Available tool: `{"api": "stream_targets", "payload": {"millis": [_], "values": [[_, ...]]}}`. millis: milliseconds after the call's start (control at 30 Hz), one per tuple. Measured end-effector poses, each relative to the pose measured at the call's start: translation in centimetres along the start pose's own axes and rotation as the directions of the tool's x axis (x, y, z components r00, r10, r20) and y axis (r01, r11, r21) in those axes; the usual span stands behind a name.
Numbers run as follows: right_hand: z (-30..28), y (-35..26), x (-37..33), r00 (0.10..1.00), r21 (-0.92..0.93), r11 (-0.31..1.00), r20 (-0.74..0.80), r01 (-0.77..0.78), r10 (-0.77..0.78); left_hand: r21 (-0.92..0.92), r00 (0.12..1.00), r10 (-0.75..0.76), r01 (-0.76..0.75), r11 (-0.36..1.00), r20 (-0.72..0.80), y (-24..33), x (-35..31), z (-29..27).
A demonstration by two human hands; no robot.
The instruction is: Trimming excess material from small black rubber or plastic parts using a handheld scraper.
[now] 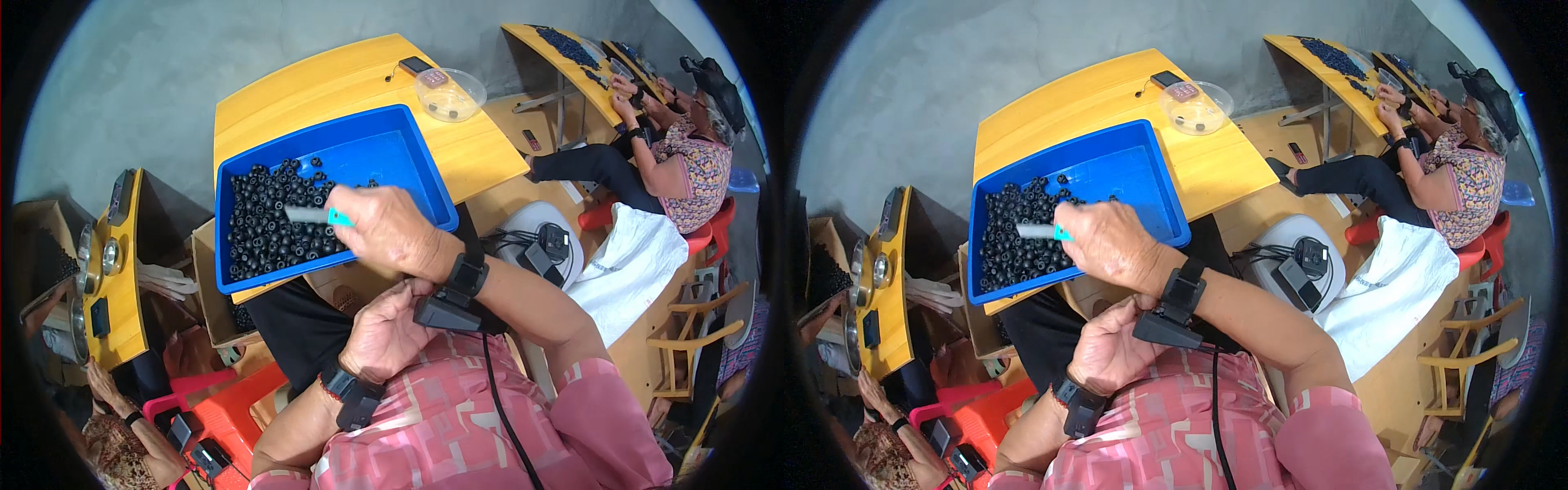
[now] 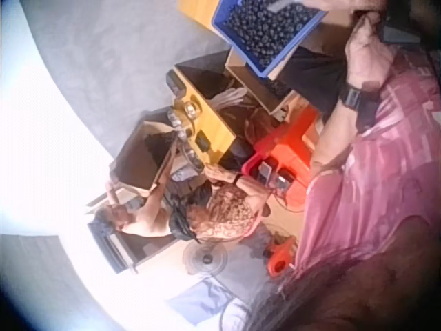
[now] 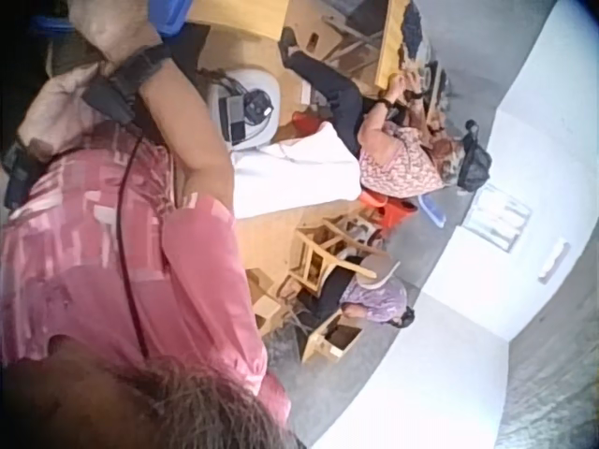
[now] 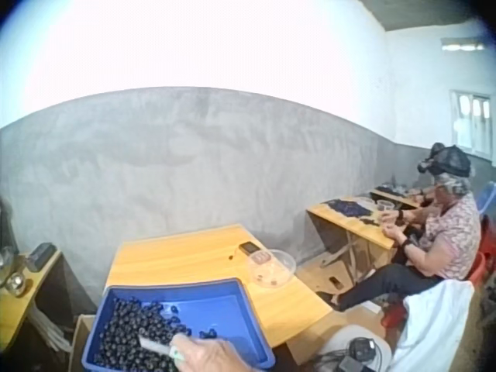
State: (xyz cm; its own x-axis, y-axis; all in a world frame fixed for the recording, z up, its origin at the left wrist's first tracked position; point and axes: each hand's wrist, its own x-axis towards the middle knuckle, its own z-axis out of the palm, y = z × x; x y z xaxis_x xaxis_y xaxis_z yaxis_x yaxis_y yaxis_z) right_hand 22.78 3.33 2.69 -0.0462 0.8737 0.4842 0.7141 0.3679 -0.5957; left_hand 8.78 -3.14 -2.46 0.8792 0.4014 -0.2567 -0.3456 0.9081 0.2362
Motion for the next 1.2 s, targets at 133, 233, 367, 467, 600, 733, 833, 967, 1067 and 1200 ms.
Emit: {"api": "stream_targets", "payload": {"millis": [133,233,367,467,600,733,833,967,1067,1200], "values": [[-1.5,0.7,2.6,0.984,0.135,0.987,-0.143,-0.086,0.105,0.161,0.986,0.014,-0.041,0.986,0.164,1.1,-0.4,1.9],[-2.0,1.4,3.4,0.979,0.146,0.983,-0.158,-0.109,0.132,0.238,0.987,0.047,-0.083,0.968,0.154,0.7,-0.7,2.5],[-1.4,2.2,3.1,0.976,0.106,0.987,-0.167,-0.121,0.137,0.401,0.988,0.058,-0.112,0.909,0.144,0.5,0.0,2.3],[-0.9,2.2,2.7,0.974,0.15,0.978,-0.153,-0.147,0.17,0.555,0.991,0.128,-0.122,0.823,0.029,0.1,0.8,2.5],[-1.6,2.2,2.6,0.98,0.056,0.988,-0.134,-0.144,0.15,0.554,0.968,0.24,-0.24,0.797,0.075,0.7,0.8,2.4],[-1.8,1.8,2.4,0.995,-0.099,0.994,-0.093,-0.048,0.039,0.612,0.925,0.355,-0.36,0.704,0.136,0.6,0.4,5.3],[-1.5,1.6,2.5,0.995,-0.193,0.976,-0.002,0.097,-0.099,0.671,0.88,0.411,-0.454,0.585,0.238,0.9,0.4,5.7],[-2.1,1.8,2.4,0.996,-0.154,0.985,-0.032,0.072,-0.078,0.682,0.948,0.287,-0.302,0.666,0.14,2.1,0.8,3.5],[-1.9,1.8,1.9,0.996,-0.117,0.991,-0.06,-0.067,0.06,0.58,0.988,0.146,-0.143,0.802,0.041,2.2,0.7,3.0],[-1.6,1.4,1.2,0.987,0.061,0.989,-0.079,-0.133,0.138,0.599,0.993,-0.013,-0.062,0.798,0.12,1.9,0.9,2.0]]}}
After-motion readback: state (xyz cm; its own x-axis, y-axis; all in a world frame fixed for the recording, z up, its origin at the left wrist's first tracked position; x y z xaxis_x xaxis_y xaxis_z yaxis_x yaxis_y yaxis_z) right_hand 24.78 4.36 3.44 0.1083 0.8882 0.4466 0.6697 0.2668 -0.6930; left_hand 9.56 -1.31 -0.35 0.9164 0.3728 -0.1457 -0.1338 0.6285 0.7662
